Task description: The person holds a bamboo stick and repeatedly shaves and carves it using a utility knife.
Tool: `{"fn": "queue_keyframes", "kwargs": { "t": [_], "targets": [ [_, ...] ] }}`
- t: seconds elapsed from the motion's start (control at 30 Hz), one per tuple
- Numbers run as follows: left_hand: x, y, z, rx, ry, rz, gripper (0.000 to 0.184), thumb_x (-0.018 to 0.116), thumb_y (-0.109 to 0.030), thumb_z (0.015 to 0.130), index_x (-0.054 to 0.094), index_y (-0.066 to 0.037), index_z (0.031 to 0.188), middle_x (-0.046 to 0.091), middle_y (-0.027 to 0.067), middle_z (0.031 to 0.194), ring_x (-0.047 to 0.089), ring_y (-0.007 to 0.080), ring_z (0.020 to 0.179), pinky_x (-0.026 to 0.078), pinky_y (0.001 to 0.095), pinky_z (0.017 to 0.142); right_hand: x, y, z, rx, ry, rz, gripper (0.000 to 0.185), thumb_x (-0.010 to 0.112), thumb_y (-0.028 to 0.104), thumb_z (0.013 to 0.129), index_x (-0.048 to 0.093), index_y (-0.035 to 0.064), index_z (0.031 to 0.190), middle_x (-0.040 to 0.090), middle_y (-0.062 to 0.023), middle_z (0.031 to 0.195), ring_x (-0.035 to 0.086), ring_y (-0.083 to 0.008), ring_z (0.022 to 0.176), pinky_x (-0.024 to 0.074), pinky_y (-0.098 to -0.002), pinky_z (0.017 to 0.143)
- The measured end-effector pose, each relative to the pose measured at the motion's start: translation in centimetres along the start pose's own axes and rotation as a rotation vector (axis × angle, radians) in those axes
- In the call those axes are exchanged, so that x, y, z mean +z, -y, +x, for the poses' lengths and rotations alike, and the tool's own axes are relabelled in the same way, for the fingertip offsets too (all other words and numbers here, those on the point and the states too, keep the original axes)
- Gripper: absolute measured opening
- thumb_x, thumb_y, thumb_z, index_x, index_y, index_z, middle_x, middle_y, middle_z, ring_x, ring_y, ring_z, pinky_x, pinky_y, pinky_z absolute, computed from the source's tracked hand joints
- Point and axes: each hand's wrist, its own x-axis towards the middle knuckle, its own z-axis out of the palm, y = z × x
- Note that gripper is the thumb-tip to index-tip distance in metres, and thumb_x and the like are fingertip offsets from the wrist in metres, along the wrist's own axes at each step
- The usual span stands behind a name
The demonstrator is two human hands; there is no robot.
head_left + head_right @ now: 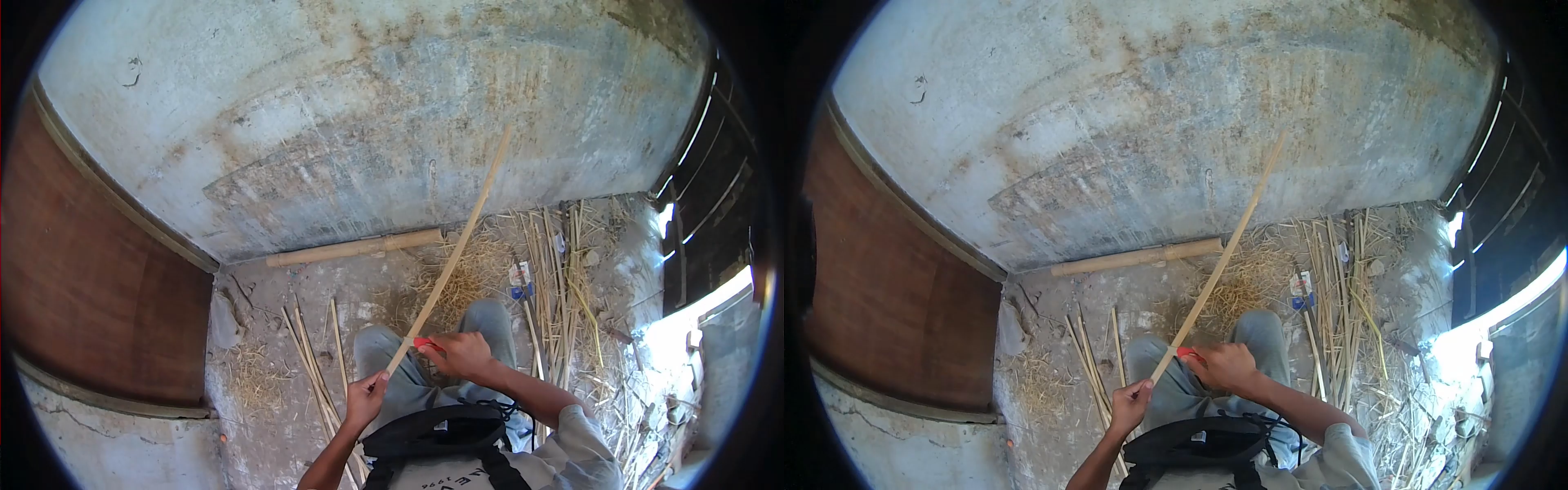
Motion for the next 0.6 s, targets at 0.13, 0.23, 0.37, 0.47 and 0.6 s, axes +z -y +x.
{"fn": "queue_keyframes", "kwargs": {
  "t": [0.13,0.23,0.37,0.47,0.6],
  "targets": [
    [1.1,-0.9,0.5,0.001,-0.026,-0.060,0.027,0.061,-0.025,0.097,0.071,0.000,0.096,0.050,-0.0045,0.059,0.044,0.0025,0.056,0.037,0.0233,0.049,0.0,0.4,-0.2,-0.024,-0.088,-0.019,0.030,0.069,0.041,0.085,0.071,0.0115,0.090,0.067,-0.0059,0.065,0.065,-0.0270,0.052,0.0486,-0.0396,0.043],
    [1.4,-1.5,0.5,0.024,-0.042,-0.068,0.026,0.062,-0.025,0.097,0.071,0.000,0.096,0.049,-0.0048,0.058,0.042,0.0025,0.056,0.036,0.0233,0.049,-0.4,0.3,-0.2,-0.009,-0.066,-0.067,0.032,0.066,0.043,0.086,0.070,0.0113,0.090,0.066,-0.0061,0.067,0.065,-0.0281,0.052,0.0512,-0.0408,0.044],
    [1.6,-1.7,1.2,0.063,-0.059,-0.070,0.023,0.061,-0.021,0.097,0.071,0.000,0.098,0.046,-0.0052,0.058,0.040,0.0019,0.057,0.035,0.0235,0.048,-0.2,0.2,0.2,-0.011,-0.163,-0.127,0.032,0.068,0.043,0.085,0.070,0.0121,0.090,0.065,-0.0052,0.065,0.064,-0.0258,0.049,0.0500,-0.0387,0.041],
    [1.3,-2.1,1.6,0.083,-0.055,-0.039,0.022,0.060,-0.019,0.098,0.071,0.000,0.099,0.046,-0.0051,0.058,0.039,0.0020,0.057,0.035,0.0240,0.048,0.4,-0.2,0.2,-0.028,-0.196,-0.147,0.032,0.069,0.044,0.083,0.070,0.0128,0.090,0.064,-0.0048,0.064,0.064,-0.0242,0.048,0.0497,-0.0376,0.040],
    [1.2,-2.8,1.9,0.123,-0.095,-0.008,0.021,0.061,-0.019,0.097,0.071,0.000,0.100,0.046,-0.0019,0.056,0.039,0.0028,0.056,0.035,0.0249,0.047,-0.4,0.0,0.8,-0.030,-0.215,-0.162,0.031,0.069,0.043,0.083,0.069,0.0126,0.091,0.064,-0.0053,0.063,0.062,-0.0246,0.046,0.0486,-0.0392,0.039]
  ]
}}
